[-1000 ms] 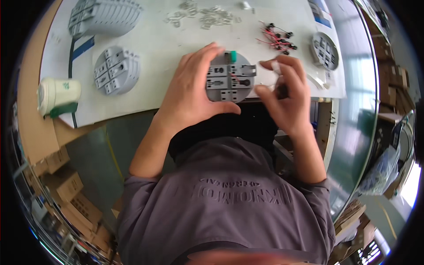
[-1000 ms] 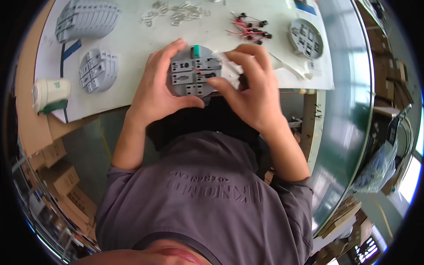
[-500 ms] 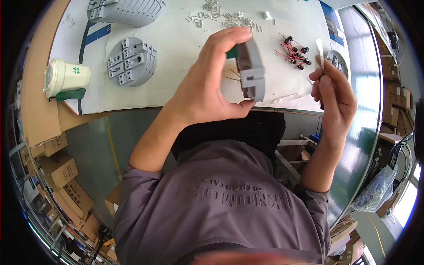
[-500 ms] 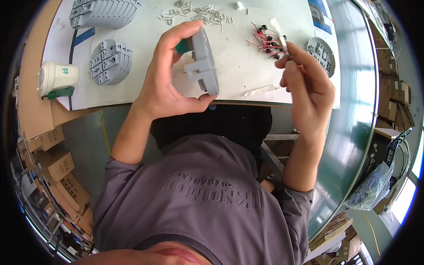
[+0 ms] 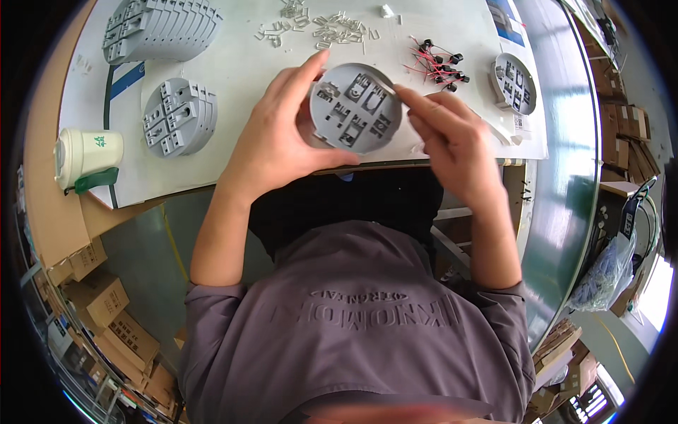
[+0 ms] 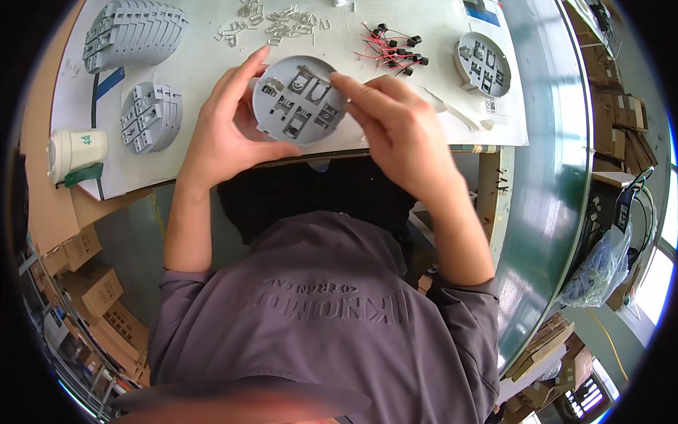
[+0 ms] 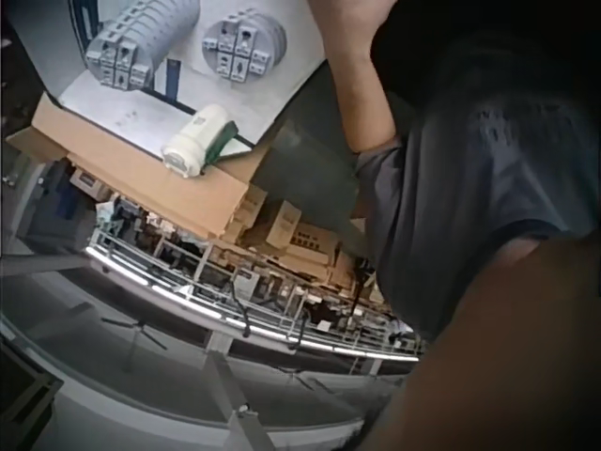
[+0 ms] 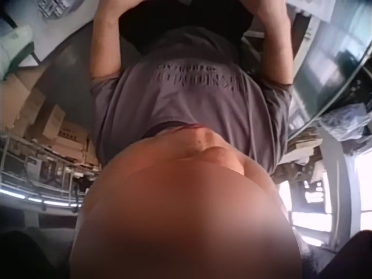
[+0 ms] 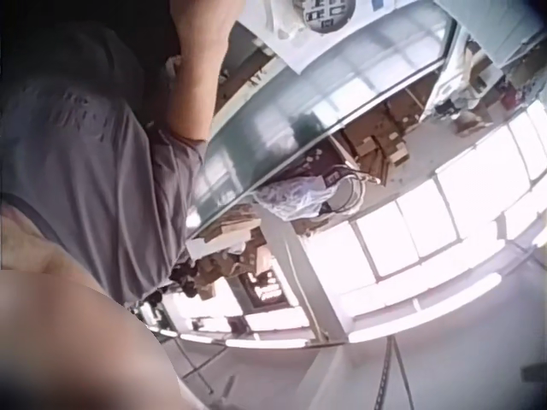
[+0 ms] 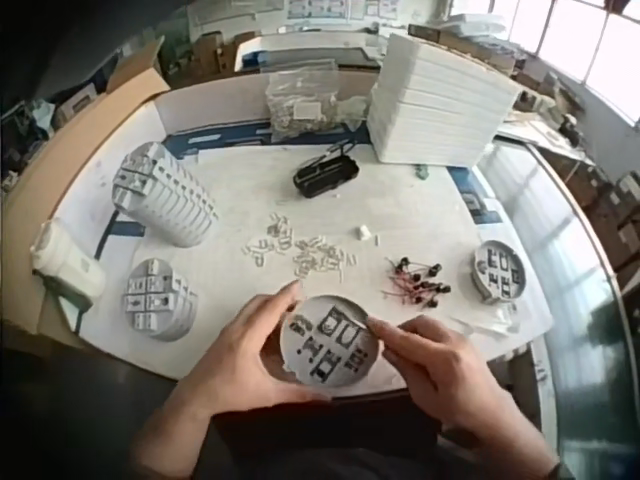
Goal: Assembling small internal parts into a circular plastic housing using a precision tool.
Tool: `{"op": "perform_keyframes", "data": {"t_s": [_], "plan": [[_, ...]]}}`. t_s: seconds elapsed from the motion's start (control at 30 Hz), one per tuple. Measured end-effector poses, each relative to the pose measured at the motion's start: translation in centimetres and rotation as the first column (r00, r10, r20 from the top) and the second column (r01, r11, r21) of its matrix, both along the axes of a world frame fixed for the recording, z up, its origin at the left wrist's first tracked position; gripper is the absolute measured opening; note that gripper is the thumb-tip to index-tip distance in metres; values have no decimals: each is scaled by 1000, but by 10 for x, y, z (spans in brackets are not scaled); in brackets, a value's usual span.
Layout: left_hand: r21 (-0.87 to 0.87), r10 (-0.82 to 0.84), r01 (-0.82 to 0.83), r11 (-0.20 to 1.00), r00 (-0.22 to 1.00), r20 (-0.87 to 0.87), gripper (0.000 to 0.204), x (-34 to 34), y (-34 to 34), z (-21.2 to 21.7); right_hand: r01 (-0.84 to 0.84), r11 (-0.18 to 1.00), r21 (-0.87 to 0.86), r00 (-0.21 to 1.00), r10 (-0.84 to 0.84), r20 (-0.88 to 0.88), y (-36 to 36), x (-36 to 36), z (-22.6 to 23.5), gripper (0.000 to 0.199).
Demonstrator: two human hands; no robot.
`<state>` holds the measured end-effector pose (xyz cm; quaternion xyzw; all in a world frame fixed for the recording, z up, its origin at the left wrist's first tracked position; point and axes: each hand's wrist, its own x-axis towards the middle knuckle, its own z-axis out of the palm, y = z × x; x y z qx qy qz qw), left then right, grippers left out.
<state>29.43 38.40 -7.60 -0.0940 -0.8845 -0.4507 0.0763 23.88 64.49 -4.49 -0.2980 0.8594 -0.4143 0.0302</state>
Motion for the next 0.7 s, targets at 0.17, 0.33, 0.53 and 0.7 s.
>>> {"op": "perform_keyframes", "data": {"t_s": [0.17, 0.33, 0.53, 0.7], "plan": [[-119, 83, -83, 989, 997, -4, 120, 3, 24, -5, -125, 973, 194, 992, 123, 21, 19, -6, 26, 38], [-177, 147, -170, 969, 980, -137, 120, 3, 34, -16, -206, 932, 299, 978, 190, 82, 7, -8, 34, 39], [-203, 141, -192, 960, 960, -240, 113, 1, 33, -23, -218, 921, 323, 976, 201, 86, -5, -10, 27, 38], [-201, 139, -192, 961, 958, -250, 114, 1, 33, -24, -193, 938, 289, 972, 143, 186, -8, -9, 31, 37]]}}
